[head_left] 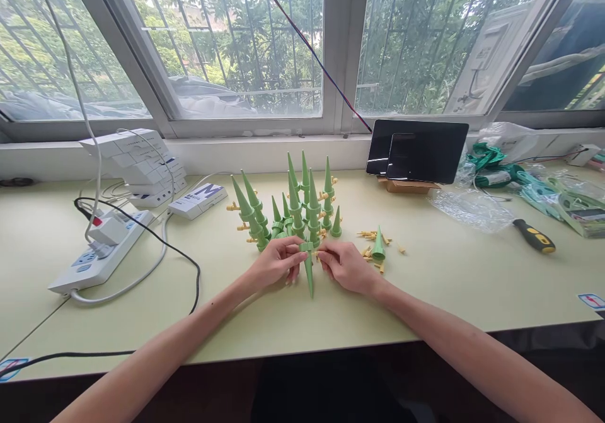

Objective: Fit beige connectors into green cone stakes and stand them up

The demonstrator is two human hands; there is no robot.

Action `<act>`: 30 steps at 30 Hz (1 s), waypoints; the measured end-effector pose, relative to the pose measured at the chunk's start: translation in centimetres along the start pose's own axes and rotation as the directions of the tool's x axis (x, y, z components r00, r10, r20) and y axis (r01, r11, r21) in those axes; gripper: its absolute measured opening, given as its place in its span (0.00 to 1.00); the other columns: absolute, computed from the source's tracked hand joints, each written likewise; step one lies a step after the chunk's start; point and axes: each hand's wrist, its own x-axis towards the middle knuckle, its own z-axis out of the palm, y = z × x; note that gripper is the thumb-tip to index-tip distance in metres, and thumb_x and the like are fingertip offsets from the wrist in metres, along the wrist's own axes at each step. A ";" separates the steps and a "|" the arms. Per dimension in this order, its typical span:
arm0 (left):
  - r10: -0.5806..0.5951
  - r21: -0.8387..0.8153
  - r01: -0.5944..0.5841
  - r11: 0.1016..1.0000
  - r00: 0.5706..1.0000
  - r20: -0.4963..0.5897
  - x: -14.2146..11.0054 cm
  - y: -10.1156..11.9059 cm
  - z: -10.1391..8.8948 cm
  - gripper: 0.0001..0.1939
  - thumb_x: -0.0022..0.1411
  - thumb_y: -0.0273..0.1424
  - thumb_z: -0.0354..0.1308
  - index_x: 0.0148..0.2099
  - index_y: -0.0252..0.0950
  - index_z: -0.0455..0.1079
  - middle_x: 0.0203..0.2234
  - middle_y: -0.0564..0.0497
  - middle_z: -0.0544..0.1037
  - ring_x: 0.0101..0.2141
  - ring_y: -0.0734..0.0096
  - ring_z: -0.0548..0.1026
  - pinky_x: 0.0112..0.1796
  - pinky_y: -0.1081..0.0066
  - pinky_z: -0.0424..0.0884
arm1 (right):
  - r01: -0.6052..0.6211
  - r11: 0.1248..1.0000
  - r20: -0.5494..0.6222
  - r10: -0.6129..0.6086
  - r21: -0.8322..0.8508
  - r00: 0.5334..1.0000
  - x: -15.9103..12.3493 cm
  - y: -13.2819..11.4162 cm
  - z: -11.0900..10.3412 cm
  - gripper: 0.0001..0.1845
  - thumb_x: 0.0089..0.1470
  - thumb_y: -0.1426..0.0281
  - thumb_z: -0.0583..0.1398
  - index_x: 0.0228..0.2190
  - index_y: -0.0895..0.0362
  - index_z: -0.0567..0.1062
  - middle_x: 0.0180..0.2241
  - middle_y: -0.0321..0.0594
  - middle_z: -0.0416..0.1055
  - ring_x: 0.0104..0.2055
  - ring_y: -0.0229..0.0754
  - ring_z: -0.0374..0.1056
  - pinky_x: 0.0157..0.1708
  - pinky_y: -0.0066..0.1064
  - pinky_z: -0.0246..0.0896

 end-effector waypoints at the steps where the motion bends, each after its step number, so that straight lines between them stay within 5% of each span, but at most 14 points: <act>1: -0.001 -0.005 0.001 1.000 1.000 -0.001 0.0 0.0 0.0 0.13 0.63 0.39 0.60 0.39 0.33 0.67 0.19 0.55 0.71 0.15 0.76 0.71 0.15 0.79 0.64 | 0.015 1.000 -0.010 -0.015 -0.016 1.000 0.0 0.0 0.0 0.15 0.62 0.72 0.53 0.23 0.56 0.64 0.20 0.33 0.64 0.23 0.35 0.58 0.28 0.29 0.54; 6: 0.007 -0.025 -0.008 1.000 1.000 -0.018 -0.1 0.1 0.1 0.14 0.62 0.39 0.61 0.39 0.33 0.66 0.19 0.56 0.71 0.14 0.77 0.70 0.15 0.78 0.64 | 0.059 0.997 -0.033 -0.061 -0.047 0.998 -0.1 0.2 0.2 0.13 0.62 0.72 0.53 0.24 0.57 0.65 0.22 0.34 0.65 0.24 0.36 0.58 0.28 0.29 0.54; 14: 0.071 0.008 -0.071 0.997 0.997 -0.033 -0.3 -0.3 0.2 0.11 0.63 0.37 0.60 0.38 0.33 0.66 0.17 0.59 0.66 0.14 0.77 0.70 0.17 0.78 0.63 | -0.076 0.994 0.053 0.073 0.075 0.996 -0.1 -0.3 -0.1 0.18 0.63 0.70 0.52 0.20 0.56 0.61 0.17 0.32 0.61 0.22 0.35 0.57 0.26 0.28 0.53; 23: 0.048 -0.002 -0.049 0.999 0.998 -0.042 -0.1 -0.3 0.3 0.14 0.62 0.39 0.61 0.37 0.34 0.65 0.15 0.60 0.65 0.12 0.78 0.68 0.14 0.79 0.60 | 0.023 1.000 0.003 -0.023 0.016 1.000 -0.3 -0.1 0.1 0.15 0.62 0.71 0.53 0.22 0.56 0.63 0.19 0.32 0.62 0.22 0.35 0.57 0.27 0.28 0.53; 30: 0.088 0.012 -0.088 0.996 0.995 -0.039 -0.2 -0.4 0.3 0.14 0.62 0.40 0.61 0.35 0.33 0.67 0.15 0.60 0.65 0.12 0.77 0.69 0.15 0.78 0.62 | -0.100 0.988 0.080 0.091 0.119 0.993 -0.2 0.0 0.0 0.19 0.64 0.67 0.52 0.21 0.55 0.61 0.16 0.31 0.61 0.20 0.34 0.57 0.25 0.28 0.54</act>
